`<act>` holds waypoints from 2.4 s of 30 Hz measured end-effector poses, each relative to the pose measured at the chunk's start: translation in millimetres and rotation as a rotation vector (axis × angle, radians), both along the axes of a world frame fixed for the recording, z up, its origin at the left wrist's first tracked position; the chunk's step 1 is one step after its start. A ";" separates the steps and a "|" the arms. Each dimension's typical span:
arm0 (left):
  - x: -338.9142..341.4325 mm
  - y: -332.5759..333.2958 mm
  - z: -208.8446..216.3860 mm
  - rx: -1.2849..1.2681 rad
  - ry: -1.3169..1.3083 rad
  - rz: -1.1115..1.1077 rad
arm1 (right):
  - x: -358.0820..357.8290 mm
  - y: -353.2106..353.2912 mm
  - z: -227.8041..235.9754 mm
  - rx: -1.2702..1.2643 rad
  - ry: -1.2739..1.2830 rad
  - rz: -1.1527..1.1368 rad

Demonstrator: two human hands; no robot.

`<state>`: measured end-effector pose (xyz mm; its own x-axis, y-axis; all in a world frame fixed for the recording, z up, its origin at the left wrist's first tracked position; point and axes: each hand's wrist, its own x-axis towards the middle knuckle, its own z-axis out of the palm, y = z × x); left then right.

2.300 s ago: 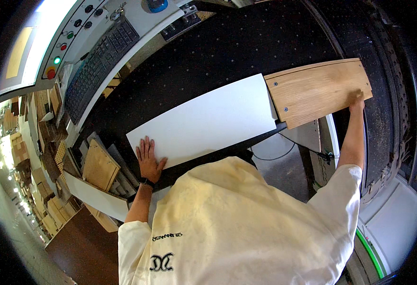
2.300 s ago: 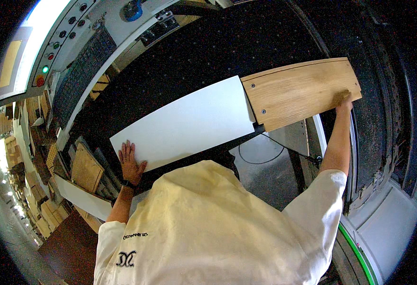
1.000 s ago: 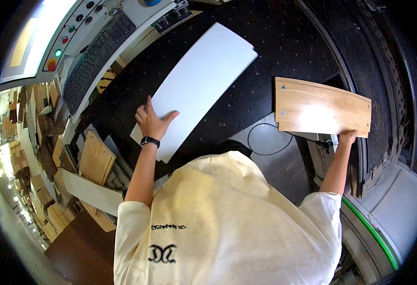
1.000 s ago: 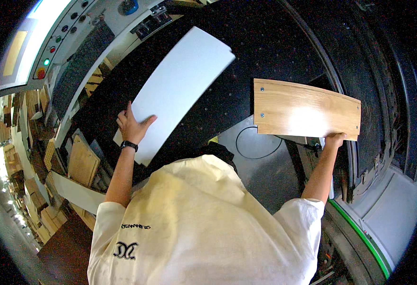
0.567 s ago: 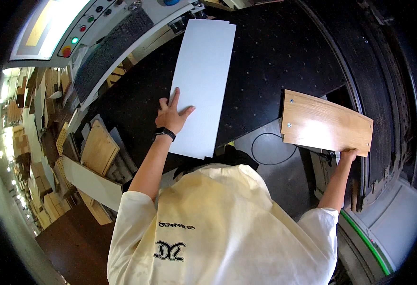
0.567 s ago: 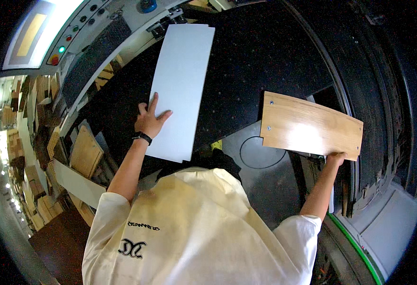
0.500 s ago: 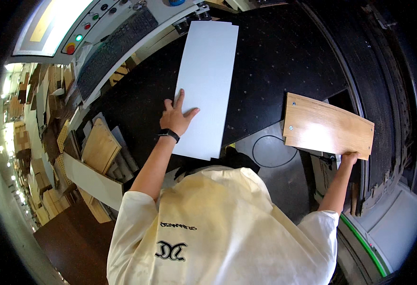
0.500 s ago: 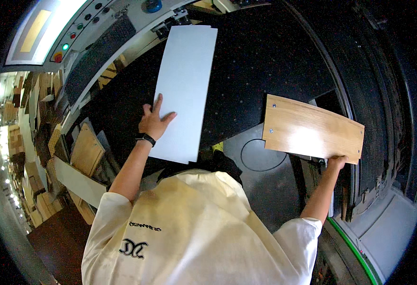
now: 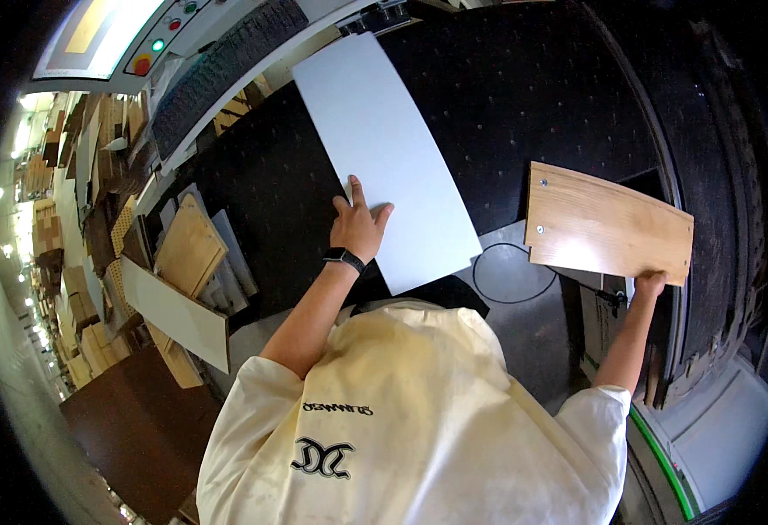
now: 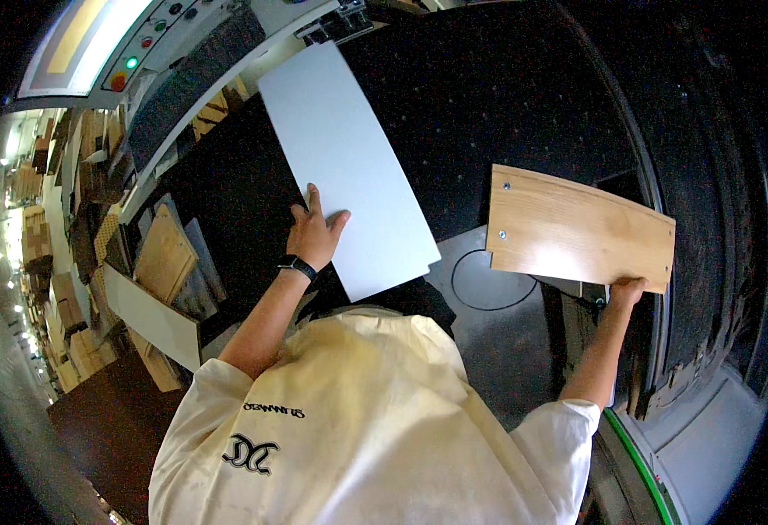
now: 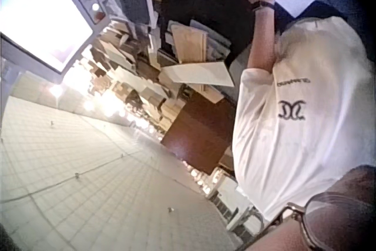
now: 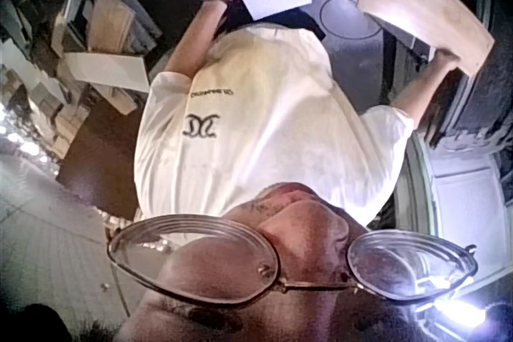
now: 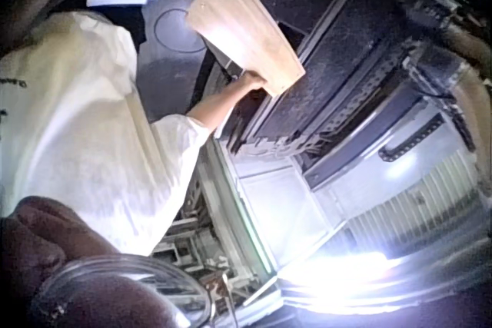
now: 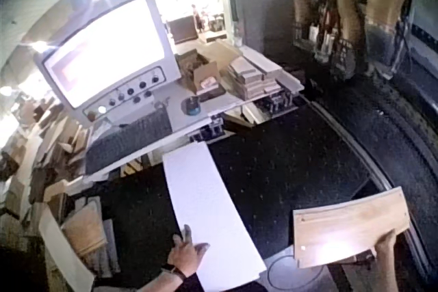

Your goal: The person uses a computer keyboard and mouse to operate an industrial machine, then places and aligns a white rectangular panel and a wooden panel on the machine's work surface.

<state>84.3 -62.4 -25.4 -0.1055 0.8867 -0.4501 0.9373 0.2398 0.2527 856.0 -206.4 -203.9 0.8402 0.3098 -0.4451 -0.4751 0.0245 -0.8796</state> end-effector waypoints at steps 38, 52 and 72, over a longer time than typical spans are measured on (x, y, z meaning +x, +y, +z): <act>-41.1 40.2 -40.6 0.356 -0.015 -0.585 | 62.9 116.7 168.8 -0.478 -0.468 0.306; -22.1 38.5 -46.1 0.393 -0.032 -0.439 | 85.4 283.2 194.8 -0.921 -0.952 0.438; 4.0 42.6 -43.3 0.382 0.132 -0.269 | -90.1 485.2 188.5 -1.166 -1.121 1.153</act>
<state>88.4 -19.8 -68.7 0.1159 0.9896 -0.0851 0.9834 -0.1023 0.1501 765.9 278.8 -15.5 0.4894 0.8159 -0.3079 0.8353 -0.5400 -0.1032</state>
